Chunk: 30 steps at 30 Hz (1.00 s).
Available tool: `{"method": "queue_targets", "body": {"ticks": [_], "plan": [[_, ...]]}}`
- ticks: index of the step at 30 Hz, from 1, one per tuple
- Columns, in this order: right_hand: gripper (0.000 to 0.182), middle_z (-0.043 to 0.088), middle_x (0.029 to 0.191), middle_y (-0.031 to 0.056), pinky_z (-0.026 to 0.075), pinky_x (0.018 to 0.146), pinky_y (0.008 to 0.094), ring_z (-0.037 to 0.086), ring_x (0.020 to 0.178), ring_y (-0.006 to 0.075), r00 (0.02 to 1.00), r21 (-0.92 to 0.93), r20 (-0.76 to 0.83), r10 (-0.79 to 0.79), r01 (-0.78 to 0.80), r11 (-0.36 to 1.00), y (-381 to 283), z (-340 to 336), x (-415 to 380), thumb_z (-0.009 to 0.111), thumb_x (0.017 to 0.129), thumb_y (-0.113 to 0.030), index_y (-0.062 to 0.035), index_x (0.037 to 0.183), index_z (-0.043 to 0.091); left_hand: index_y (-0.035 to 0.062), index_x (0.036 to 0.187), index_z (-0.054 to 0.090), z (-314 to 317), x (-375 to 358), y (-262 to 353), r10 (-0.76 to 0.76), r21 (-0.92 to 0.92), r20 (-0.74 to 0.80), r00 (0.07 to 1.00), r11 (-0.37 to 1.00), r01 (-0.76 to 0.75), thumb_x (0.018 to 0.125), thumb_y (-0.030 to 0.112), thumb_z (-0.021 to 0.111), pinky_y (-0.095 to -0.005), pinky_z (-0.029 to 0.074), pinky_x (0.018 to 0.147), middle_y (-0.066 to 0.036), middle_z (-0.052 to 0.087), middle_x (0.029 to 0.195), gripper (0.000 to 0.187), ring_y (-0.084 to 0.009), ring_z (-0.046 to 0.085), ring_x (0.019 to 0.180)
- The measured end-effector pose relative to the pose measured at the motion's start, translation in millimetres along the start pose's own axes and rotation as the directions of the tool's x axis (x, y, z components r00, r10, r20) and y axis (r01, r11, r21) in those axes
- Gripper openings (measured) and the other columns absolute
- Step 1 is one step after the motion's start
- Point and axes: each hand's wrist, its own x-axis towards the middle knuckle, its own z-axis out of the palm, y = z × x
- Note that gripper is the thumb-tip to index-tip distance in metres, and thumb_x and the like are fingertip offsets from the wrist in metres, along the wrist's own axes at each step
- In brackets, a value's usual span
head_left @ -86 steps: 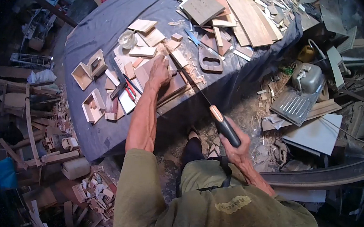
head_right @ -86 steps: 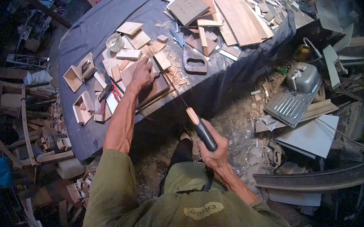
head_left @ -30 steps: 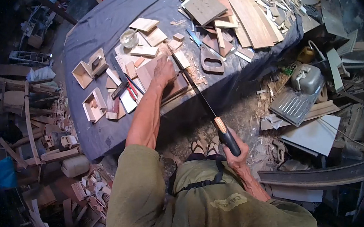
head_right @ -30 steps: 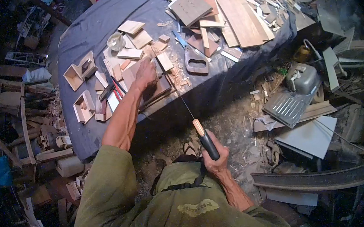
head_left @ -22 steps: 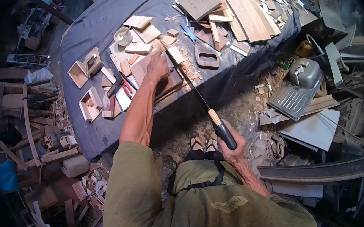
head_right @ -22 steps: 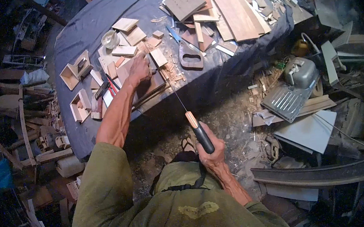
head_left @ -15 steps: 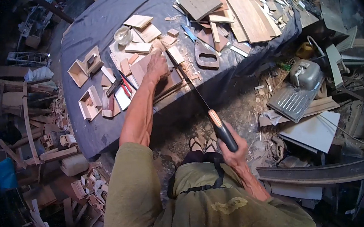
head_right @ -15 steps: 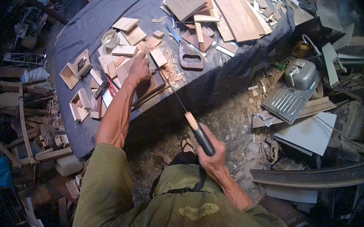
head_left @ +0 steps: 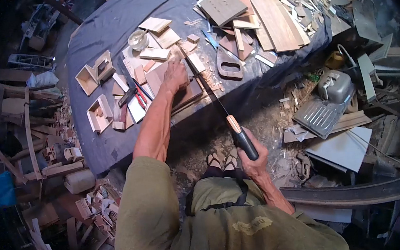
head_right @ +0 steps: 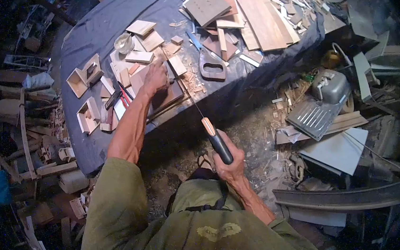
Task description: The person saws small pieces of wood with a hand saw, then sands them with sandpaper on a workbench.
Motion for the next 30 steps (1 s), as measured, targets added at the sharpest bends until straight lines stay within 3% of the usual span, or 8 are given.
{"method": "queue_targets", "body": {"ticks": [4,8,12,15,19,22,25,30], "plan": [[0.058,0.068,0.098,0.0068,0.051,0.073,0.0264,0.062,0.081,0.0108,0.982,-0.022,-0.042,-0.182,0.181,0.983,11.8,-11.3,-18.5,0.062,0.082,0.002,-0.0047,0.140,0.058,-0.0066,0.098,0.072,-8.4,1.2,-5.6,0.026,0.017,0.060,0.998,1.000,-0.027,0.077,0.014,0.069,-0.0504,0.052,0.099,-0.023,0.046,0.138,0.030,-0.0438,0.053,0.117],[0.058,0.068,0.088,0.0094,0.051,0.069,0.0283,0.063,0.075,0.0133,0.996,-0.027,-0.001,-0.093,0.093,0.995,-3.4,5.0,19.8,0.063,0.082,0.000,-0.0035,0.139,0.058,-0.0049,0.100,0.070,14.7,8.0,-21.6,0.096,0.036,-0.037,0.995,0.995,-0.094,0.073,0.018,0.073,-0.0474,0.049,0.099,-0.023,0.050,0.133,0.035,-0.0441,0.053,0.114],[0.057,0.071,0.101,0.0113,0.052,0.078,0.0273,0.065,0.086,0.0127,0.999,0.003,-0.004,-0.043,0.043,0.999,-1.1,0.0,12.7,0.065,0.080,0.002,-0.0026,0.137,0.060,-0.0053,0.101,0.069,-11.1,0.2,-1.2,0.003,-0.060,0.038,0.999,0.998,-0.001,0.072,0.018,0.074,-0.0467,0.047,0.099,-0.023,0.052,0.131,0.038,-0.0443,0.053,0.112],[0.055,0.072,0.101,0.0115,0.054,0.080,0.0287,0.067,0.088,0.0147,0.980,-0.042,-0.045,-0.192,0.190,0.981,19.9,-7.8,-8.5,0.067,0.081,0.002,0.0005,0.135,0.060,-0.0060,0.096,0.072,0.7,1.5,-10.2,0.059,-0.011,-0.052,0.997,0.998,-0.060,0.076,0.012,0.066,-0.0481,0.051,0.098,-0.022,0.052,0.129,0.027,-0.0438,0.052,0.112],[0.053,0.071,0.093,0.0100,0.053,0.072,0.0286,0.066,0.079,0.0129,0.988,-0.035,-0.041,-0.150,0.149,0.988,10.5,-4.5,5.0,0.067,0.084,-0.002,-0.0011,0.136,0.060,-0.0053,0.092,0.072,-2.8,3.2,-5.6,0.031,0.005,-0.014,0.999,1.000,-0.031,0.076,0.013,0.067,-0.0479,0.051,0.097,-0.022,0.053,0.128,0.025,-0.0437,0.053,0.111],[0.050,0.068,0.087,0.0091,0.050,0.062,0.0302,0.062,0.070,0.0116,0.983,-0.005,-0.004,-0.182,0.182,0.983,4.0,1.5,25.0,0.065,0.091,-0.011,-0.0033,0.139,0.058,-0.0064,0.092,0.072,-11.2,-2.0,-1.7,0.109,0.078,-0.036,0.993,0.991,-0.106,0.077,0.013,0.067,-0.0481,0.051,0.097,-0.022,0.052,0.129,0.025,-0.0435,0.054,0.111],[0.050,0.067,0.088,0.0068,0.048,0.064,0.0296,0.059,0.071,0.0110,0.994,0.265,0.101,0.041,-0.067,0.962,13.9,-10.7,23.8,0.062,0.092,-0.010,-0.0029,0.141,0.057,-0.0076,0.092,0.072,-8.4,2.0,-3.4,0.016,-0.031,-0.015,1.000,0.999,-0.016,0.078,0.014,0.067,-0.0488,0.050,0.098,-0.022,0.053,0.129,0.026,-0.0437,0.054,0.112],[0.048,0.067,0.097,0.0078,0.049,0.068,0.0295,0.058,0.075,0.0123,0.966,0.181,0.224,0.130,-0.172,0.968,38.1,-19.8,27.2,0.061,0.095,-0.011,-0.0007,0.142,0.055,-0.0072,0.096,0.071,2.1,5.6,-8.9,0.001,-0.036,-0.002,1.000,0.999,-0.001,0.078,0.011,0.066,-0.0499,0.050,0.099,-0.022,0.052,0.132,0.026,-0.0432,0.054,0.116]]}}
